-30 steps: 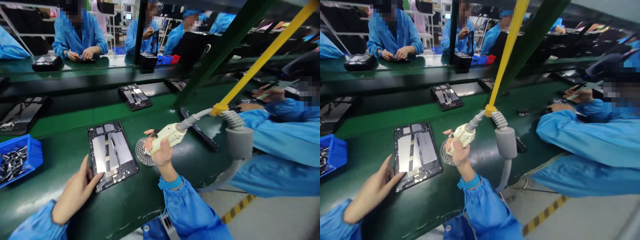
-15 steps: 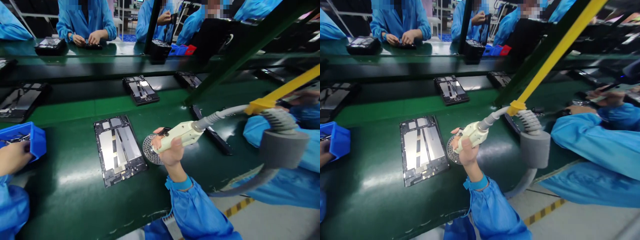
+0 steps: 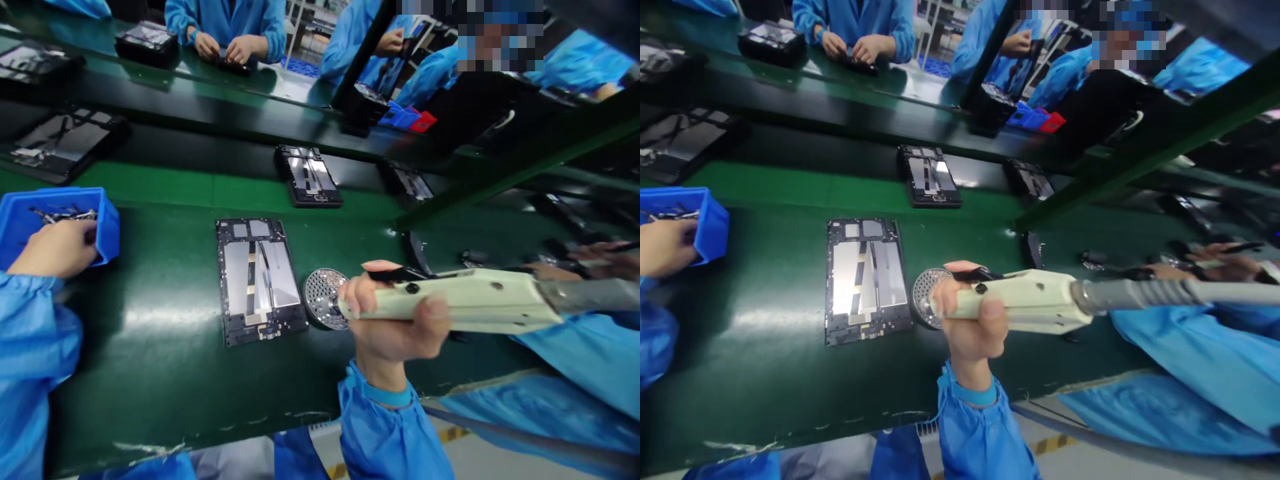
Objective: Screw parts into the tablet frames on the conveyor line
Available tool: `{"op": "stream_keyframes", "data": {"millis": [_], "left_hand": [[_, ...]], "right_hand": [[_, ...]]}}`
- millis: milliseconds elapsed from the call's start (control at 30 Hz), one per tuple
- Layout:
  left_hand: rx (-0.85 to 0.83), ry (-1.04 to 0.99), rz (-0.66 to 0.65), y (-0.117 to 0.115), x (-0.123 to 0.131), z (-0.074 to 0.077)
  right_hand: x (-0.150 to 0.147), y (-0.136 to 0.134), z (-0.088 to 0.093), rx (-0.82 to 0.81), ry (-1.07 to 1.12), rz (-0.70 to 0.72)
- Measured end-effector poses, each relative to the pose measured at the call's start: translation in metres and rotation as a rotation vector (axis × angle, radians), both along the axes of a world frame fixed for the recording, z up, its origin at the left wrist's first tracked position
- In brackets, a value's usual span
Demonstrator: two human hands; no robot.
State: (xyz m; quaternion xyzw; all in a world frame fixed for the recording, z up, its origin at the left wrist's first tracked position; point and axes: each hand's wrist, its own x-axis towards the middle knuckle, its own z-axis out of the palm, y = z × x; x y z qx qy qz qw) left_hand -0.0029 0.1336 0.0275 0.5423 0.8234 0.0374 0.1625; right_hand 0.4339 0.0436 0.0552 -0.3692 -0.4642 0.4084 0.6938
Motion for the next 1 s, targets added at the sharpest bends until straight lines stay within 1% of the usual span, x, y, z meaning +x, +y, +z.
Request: {"op": "stream_keyframes", "data": {"millis": [100,200,300,400,533,633,733,800,867,933,1000], "left_hand": [[-0.109,0.217,-0.075,-0.004,0.015,0.008],[-0.097,0.214,-0.076,-0.009,0.024,0.014],[-0.001,0.136,-0.039,-0.013,0.027,0.016],[0.110,0.063,-0.008,-0.017,0.029,0.018],[0.350,0.038,0.016,-0.025,0.039,0.027],[0.509,0.010,-0.047,-0.030,0.050,0.039],[0.553,-0.028,-0.108,-0.033,0.065,0.049],[0.553,-0.128,-0.145,-0.036,0.083,0.051],[0.553,-0.329,-0.228,-0.041,0.111,0.045],[0.506,-0.579,-0.376,-0.048,0.149,0.032],[0.370,-0.803,-0.522,-0.056,0.189,0.011]], "right_hand": [[-0.025,-0.015,0.008,-0.046,0.011,0.118],[-0.048,-0.026,0.004,-0.122,0.004,0.180],[-0.057,-0.028,-0.004,-0.169,-0.010,0.211],[-0.057,-0.025,-0.009,-0.176,-0.012,0.232],[-0.058,-0.022,-0.011,-0.183,-0.031,0.219],[-0.062,-0.023,-0.010,-0.182,-0.051,0.229],[-0.066,-0.023,-0.009,-0.193,-0.051,0.246],[-0.066,-0.023,-0.010,-0.191,-0.045,0.257],[-0.067,-0.022,-0.011,-0.177,-0.036,0.266],[-0.068,-0.022,-0.014,-0.161,-0.026,0.268],[-0.071,-0.024,-0.016,-0.157,-0.023,0.264]]}}
